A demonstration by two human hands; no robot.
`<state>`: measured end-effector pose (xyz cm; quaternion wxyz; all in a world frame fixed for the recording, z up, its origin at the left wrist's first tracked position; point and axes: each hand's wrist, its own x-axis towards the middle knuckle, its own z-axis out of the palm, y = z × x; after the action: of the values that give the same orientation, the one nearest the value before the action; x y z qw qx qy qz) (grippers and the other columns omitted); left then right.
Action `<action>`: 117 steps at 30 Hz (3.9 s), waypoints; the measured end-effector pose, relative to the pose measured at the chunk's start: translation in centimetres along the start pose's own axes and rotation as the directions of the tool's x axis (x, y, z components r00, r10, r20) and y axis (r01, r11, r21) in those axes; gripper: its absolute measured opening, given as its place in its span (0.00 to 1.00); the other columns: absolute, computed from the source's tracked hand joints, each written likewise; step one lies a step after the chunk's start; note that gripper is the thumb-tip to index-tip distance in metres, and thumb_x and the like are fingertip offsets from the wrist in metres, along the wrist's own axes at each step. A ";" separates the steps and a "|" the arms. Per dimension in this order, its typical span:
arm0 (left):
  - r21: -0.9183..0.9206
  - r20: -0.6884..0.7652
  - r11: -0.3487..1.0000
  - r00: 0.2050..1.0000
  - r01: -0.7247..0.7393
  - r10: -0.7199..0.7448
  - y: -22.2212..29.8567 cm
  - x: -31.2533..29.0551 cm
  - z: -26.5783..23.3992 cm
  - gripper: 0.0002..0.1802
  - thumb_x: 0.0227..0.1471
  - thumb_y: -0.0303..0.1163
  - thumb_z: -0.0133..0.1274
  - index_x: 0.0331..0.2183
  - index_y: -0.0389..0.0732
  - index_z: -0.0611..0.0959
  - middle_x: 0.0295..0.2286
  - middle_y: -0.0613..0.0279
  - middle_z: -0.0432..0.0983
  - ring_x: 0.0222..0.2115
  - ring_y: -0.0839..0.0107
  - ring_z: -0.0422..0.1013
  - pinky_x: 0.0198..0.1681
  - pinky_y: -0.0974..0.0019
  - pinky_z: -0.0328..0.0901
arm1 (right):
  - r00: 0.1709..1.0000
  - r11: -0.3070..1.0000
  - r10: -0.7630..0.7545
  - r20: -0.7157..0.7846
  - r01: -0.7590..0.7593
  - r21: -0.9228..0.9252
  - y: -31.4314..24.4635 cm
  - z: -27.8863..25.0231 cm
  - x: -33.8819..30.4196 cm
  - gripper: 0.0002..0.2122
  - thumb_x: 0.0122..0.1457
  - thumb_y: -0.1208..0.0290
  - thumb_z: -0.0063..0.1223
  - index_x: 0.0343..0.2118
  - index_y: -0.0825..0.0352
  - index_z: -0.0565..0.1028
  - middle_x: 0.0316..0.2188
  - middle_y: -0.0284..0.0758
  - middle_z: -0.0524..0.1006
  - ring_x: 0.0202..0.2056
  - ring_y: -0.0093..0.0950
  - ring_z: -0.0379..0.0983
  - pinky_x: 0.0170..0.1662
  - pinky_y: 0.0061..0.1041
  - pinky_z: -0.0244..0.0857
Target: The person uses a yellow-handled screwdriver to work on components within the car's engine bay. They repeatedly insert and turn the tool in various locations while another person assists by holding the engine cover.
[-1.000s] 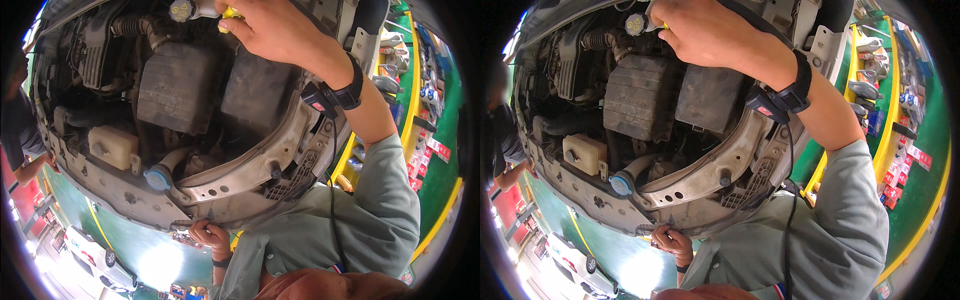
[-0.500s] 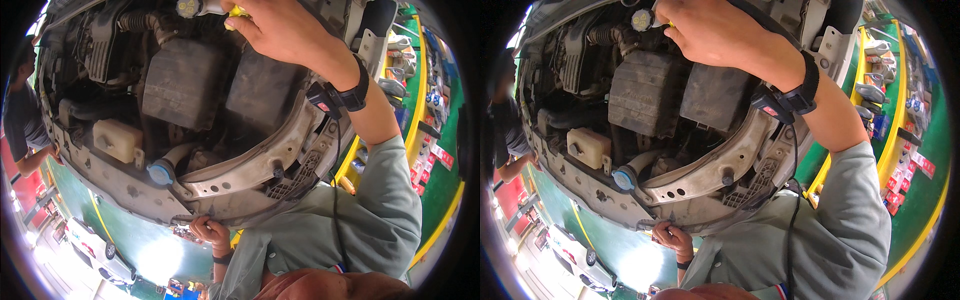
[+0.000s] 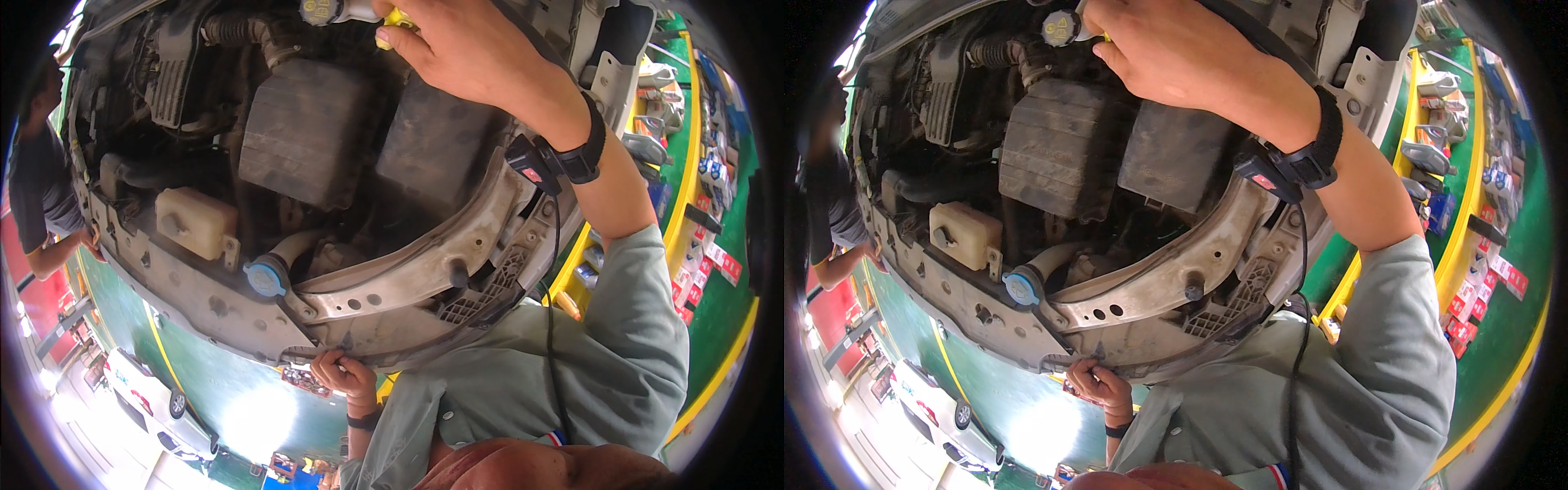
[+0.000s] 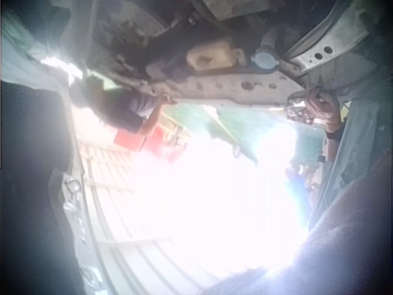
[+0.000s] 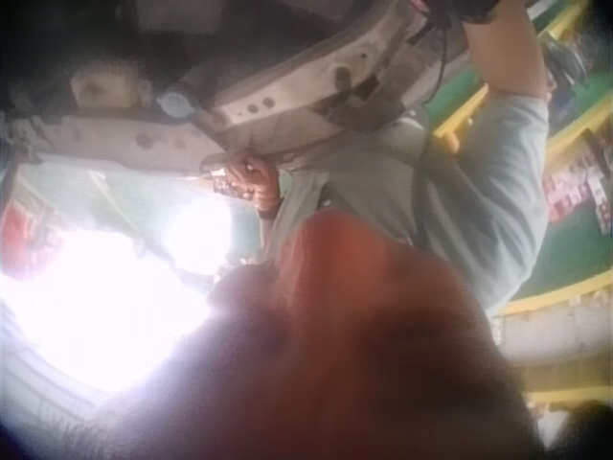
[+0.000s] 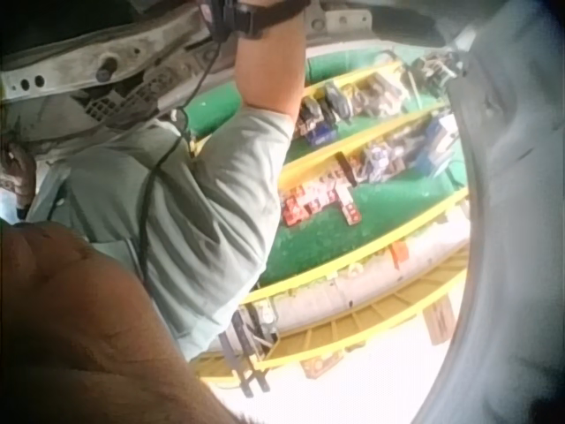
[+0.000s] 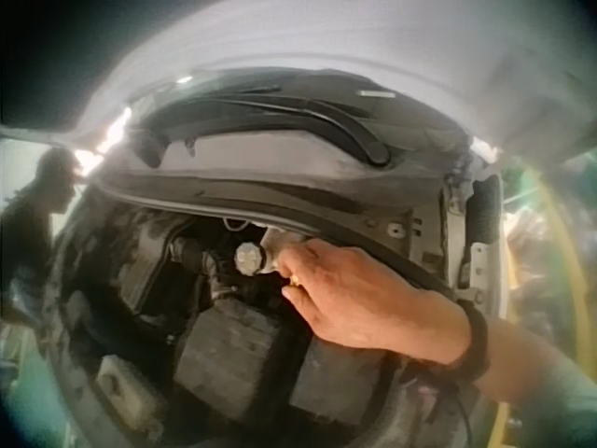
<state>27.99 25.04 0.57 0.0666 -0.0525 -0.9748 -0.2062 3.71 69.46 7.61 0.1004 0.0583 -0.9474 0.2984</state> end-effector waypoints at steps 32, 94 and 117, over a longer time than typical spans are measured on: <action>-0.099 -0.099 0.993 0.994 -0.058 0.048 -0.8 0.6 0.0 0.08 0.41 0.21 0.52 0.28 0.41 0.81 0.29 0.56 0.75 0.28 0.54 0.69 0.34 0.56 0.64 | 0.946 0.906 -0.276 -0.170 0.197 -0.374 -0.7 1.8 2.5 0.14 0.58 0.71 0.57 0.46 0.62 0.70 0.45 0.41 0.76 0.45 0.46 0.75 0.45 0.41 0.71; -0.130 -0.093 0.991 0.995 -0.038 0.026 -0.9 -0.1 0.5 0.07 0.47 0.24 0.51 0.30 0.39 0.82 0.31 0.55 0.75 0.33 0.53 0.69 0.41 0.54 0.64 | 0.936 0.932 -0.318 -0.150 0.280 -0.231 -2.3 2.9 4.5 0.07 0.65 0.68 0.53 0.41 0.64 0.71 0.33 0.45 0.77 0.35 0.46 0.77 0.35 0.46 0.71; -0.112 -0.077 0.993 0.997 -0.028 0.020 -0.5 0.1 0.2 0.06 0.47 0.22 0.50 0.30 0.38 0.81 0.31 0.54 0.75 0.33 0.53 0.69 0.40 0.53 0.64 | 0.859 0.849 -0.469 -0.206 0.374 -0.372 -2.6 1.5 4.8 0.04 0.37 0.78 0.58 0.13 0.70 0.74 0.18 0.48 0.72 0.22 0.46 0.69 0.24 0.47 0.58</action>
<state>27.84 24.72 0.18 0.1027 -0.0601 -0.9576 -0.2623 -0.70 66.23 8.96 0.3094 0.2057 -0.9211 0.1165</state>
